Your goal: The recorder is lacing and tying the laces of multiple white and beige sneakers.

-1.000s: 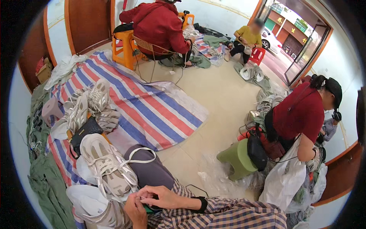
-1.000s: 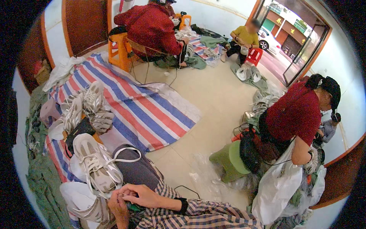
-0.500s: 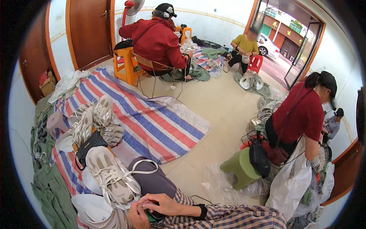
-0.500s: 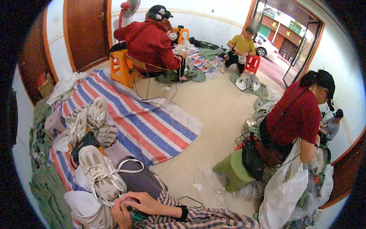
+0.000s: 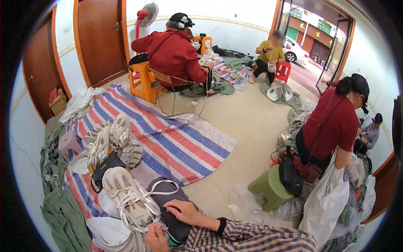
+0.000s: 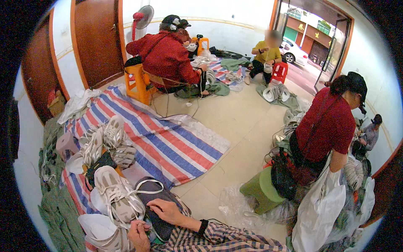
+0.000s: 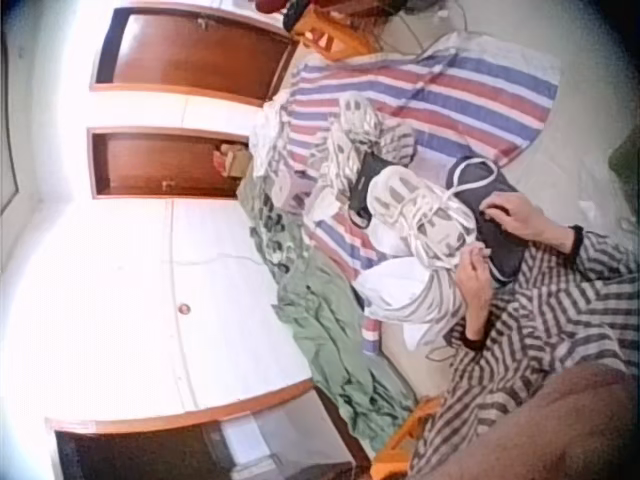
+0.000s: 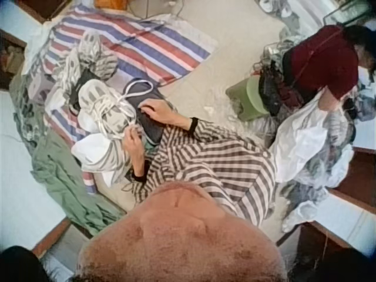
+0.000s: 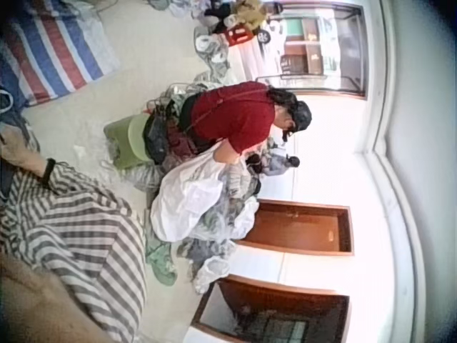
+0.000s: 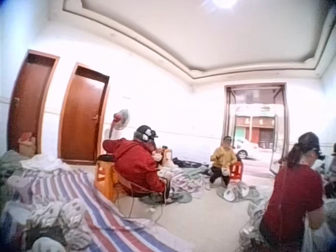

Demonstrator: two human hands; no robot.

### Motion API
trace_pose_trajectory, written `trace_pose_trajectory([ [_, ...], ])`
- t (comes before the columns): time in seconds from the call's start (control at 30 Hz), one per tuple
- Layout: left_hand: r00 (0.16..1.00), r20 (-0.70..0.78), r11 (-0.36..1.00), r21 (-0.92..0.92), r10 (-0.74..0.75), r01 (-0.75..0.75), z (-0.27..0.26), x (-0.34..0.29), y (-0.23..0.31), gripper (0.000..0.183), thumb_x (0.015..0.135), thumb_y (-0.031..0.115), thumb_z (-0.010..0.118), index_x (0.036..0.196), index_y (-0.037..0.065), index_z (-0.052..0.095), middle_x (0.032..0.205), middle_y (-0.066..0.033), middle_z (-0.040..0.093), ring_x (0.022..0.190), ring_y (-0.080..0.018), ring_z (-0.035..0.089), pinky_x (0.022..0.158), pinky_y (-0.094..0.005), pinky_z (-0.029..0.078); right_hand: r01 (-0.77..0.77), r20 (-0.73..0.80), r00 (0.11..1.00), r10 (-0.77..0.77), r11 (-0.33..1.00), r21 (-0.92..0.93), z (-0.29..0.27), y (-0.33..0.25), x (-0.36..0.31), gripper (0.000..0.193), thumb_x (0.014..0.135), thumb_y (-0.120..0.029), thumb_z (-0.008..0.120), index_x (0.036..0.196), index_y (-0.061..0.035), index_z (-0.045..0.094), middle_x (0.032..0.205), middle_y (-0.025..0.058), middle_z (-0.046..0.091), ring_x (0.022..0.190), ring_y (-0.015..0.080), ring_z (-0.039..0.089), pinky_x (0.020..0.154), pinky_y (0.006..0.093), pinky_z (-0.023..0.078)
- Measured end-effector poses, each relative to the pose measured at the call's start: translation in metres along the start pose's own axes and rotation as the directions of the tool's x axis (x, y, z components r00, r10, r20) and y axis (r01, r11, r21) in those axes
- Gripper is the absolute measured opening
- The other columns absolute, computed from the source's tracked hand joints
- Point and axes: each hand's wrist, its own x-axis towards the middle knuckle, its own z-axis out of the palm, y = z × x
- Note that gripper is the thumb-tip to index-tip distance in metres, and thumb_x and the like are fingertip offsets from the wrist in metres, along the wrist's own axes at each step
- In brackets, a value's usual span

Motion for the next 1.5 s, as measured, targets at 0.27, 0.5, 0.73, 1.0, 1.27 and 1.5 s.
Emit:
trace_pose_trajectory([
  [0.27, 0.999, 0.031, 0.995, 0.093, 0.038, -0.041, -0.006, -0.003, 0.011, 0.029, 0.1, 0.025, 0.045, 0.099, 0.001, 0.062, 0.079, -0.0127, 0.066, 0.064, -0.0224, 0.062, 0.06, -0.0329, 0.049, -0.127, 0.01, 0.992, 0.127, 0.987, 0.093, -0.001, 0.003, 0.004, 0.018, 0.09, -0.016, 0.059, 0.104, -0.006, 0.064, 0.095, 0.0098, 0.068, 0.084, 0.0257, 0.066, 0.073, 0.0333, 0.051],
  [0.5, 0.999, 0.04, 0.998, 0.053, 0.014, -0.016, -0.005, -0.005, 0.013, 0.031, 0.1, 0.026, 0.043, 0.098, 0.001, 0.06, 0.078, -0.0118, 0.066, 0.063, -0.0219, 0.062, 0.059, -0.0327, 0.049, -0.099, -0.001, 0.995, 0.099, 0.991, 0.088, -0.001, 0.005, 0.004, 0.018, 0.09, -0.017, 0.058, 0.104, -0.0068, 0.064, 0.096, 0.0101, 0.068, 0.084, 0.0261, 0.066, 0.073, 0.0339, 0.051],
  [0.73, 0.996, 0.03, 0.993, 0.083, 0.079, -0.081, -0.003, -0.003, 0.01, 0.028, 0.1, 0.024, 0.044, 0.097, 0.001, 0.06, 0.076, -0.0108, 0.065, 0.06, -0.02, 0.06, 0.057, -0.0317, 0.048, -0.126, -0.005, 0.992, 0.127, 0.987, 0.095, 0.0, 0.007, 0.004, 0.017, 0.089, -0.017, 0.059, 0.103, -0.007, 0.065, 0.094, 0.0089, 0.068, 0.08, 0.0242, 0.066, 0.07, 0.0327, 0.051],
  [1.0, 0.995, 0.044, 0.983, 0.153, 0.094, -0.099, -0.004, -0.004, -0.004, 0.028, 0.1, 0.024, 0.044, 0.098, 0.002, 0.06, 0.077, -0.0116, 0.065, 0.062, -0.0216, 0.06, 0.058, -0.0328, 0.048, 0.141, -0.172, 0.977, -0.124, 0.986, 0.091, 0.012, 0.018, 0.006, 0.018, 0.09, -0.012, 0.059, 0.106, -0.0054, 0.065, 0.086, 0.0068, 0.069, 0.056, 0.0113, 0.061, 0.052, 0.0254, 0.048],
  [1.27, 0.998, 0.064, 0.99, 0.144, -0.011, 0.001, -0.005, -0.009, 0.021, 0.028, 0.099, 0.021, 0.043, 0.102, 0.0, 0.061, 0.078, -0.0131, 0.064, 0.066, -0.0251, 0.06, 0.062, -0.0341, 0.047, 0.028, -0.106, 0.994, -0.015, 0.992, 0.125, 0.008, 0.012, 0.006, 0.019, 0.09, -0.012, 0.06, 0.107, -0.0059, 0.065, 0.084, 0.0055, 0.068, 0.054, 0.0093, 0.059, 0.049, 0.0241, 0.047],
  [1.5, 0.985, 0.169, 1.0, 0.014, -0.027, 0.025, -0.008, -0.005, 0.019, 0.028, 0.1, 0.021, 0.043, 0.098, -0.001, 0.06, 0.077, -0.0124, 0.064, 0.063, -0.0225, 0.06, 0.061, -0.032, 0.047, 0.036, -0.145, 0.989, -0.019, 0.993, 0.114, 0.011, 0.02, 0.01, 0.019, 0.09, -0.011, 0.06, 0.107, -0.0051, 0.065, 0.083, 0.0051, 0.068, 0.052, 0.0079, 0.057, 0.049, 0.0231, 0.046],
])
